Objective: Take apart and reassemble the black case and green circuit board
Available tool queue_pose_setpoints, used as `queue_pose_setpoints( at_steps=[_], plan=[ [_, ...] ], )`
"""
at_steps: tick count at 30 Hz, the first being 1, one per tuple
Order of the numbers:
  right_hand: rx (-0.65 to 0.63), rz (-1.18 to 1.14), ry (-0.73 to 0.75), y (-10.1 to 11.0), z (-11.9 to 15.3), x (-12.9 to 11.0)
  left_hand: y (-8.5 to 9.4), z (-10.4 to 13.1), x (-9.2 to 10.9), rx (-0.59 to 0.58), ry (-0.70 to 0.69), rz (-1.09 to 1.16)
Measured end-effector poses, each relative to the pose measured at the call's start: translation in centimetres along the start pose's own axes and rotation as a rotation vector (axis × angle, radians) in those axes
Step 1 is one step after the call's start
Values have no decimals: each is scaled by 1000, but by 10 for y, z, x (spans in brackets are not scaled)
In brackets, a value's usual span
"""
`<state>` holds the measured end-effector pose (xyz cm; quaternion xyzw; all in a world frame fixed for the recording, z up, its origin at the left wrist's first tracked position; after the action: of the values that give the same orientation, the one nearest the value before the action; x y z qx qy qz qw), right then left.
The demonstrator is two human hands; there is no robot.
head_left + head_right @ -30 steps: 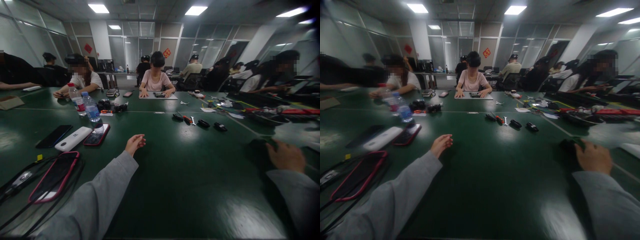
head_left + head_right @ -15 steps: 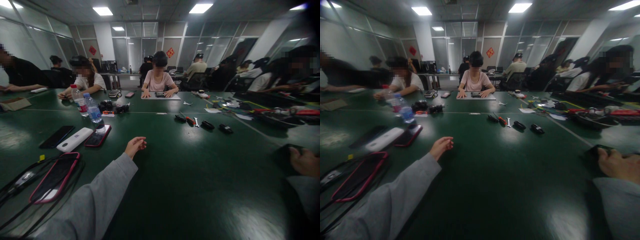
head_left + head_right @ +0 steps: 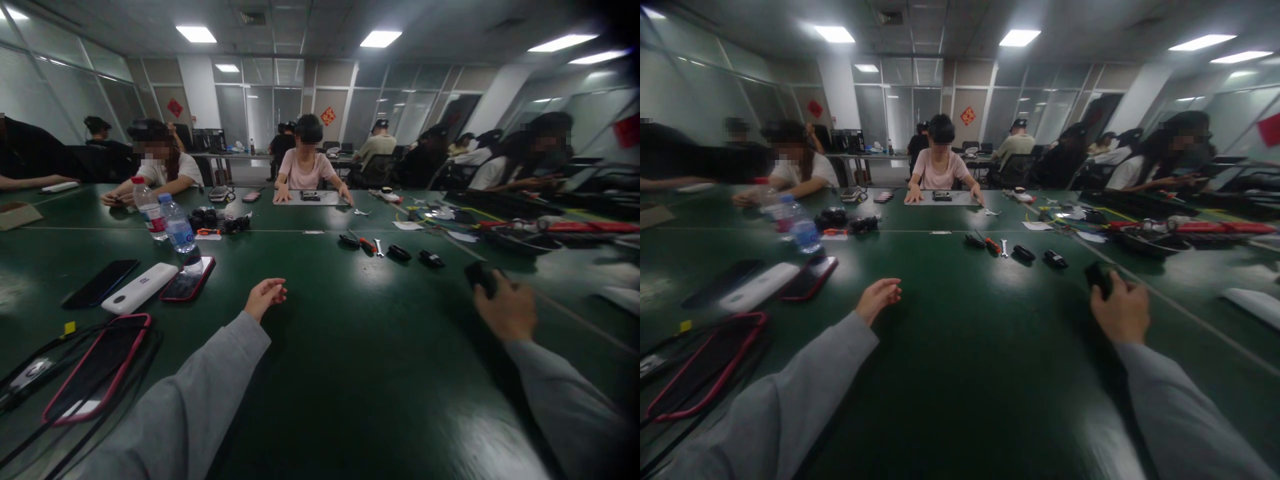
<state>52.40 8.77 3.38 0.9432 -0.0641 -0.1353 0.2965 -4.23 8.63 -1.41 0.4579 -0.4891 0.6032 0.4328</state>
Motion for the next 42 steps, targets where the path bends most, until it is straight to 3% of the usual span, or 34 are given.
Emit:
queue_pose_setpoints(
  at_steps=[5, 7, 9, 12, 15, 20, 24, 30, 33, 36, 39, 42],
  plan=[
    [-143, -376, 227, 32, 55, -198, -10, 8, 8, -32, -83, -72],
    [-234, -534, 346, 48, 81, -266, -14, 12, 11, -43, -121, -84],
    [-322, -659, 455, 64, 108, -318, -18, 15, 12, -50, -138, -62],
    [-418, -763, 575, 79, 138, -365, -22, 17, 12, -85, -157, -10],
    [-447, -815, 612, 83, 150, -382, -22, 18, 11, -81, -180, -8],
    [-477, -955, 531, 80, 147, -379, -19, 21, 12, -38, -164, -25],
    [-624, -1121, 265, 66, 144, -367, -20, 25, 19, -24, -225, -47],
    [-1047, -1446, -277, 40, 151, -363, -23, 26, 18, -55, -156, 70],
    [-1253, -1549, -394, 44, 153, -366, -27, 28, 19, -94, -127, 136],
    [-1373, -1628, -517, 52, 154, -367, -31, 32, 22, -120, -101, 203],
    [-1428, -1690, -595, 58, 158, -370, -33, 35, 26, -131, -97, 252],
    [-1394, -1680, -577, 59, 159, -372, -33, 34, 24, -94, -66, 283]
  ],
)
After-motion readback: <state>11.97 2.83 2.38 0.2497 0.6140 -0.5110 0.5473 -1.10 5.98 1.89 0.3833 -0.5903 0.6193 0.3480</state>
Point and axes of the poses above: each hand's wrist, its own z-axis away from the middle knuckle, its own y-axis out of the back of the hand, x = y × z, the point moved 6 cm from there along -z, towards the middle knuckle, and after that the axes turned 8 degrees about x, right-handed, at the moved point
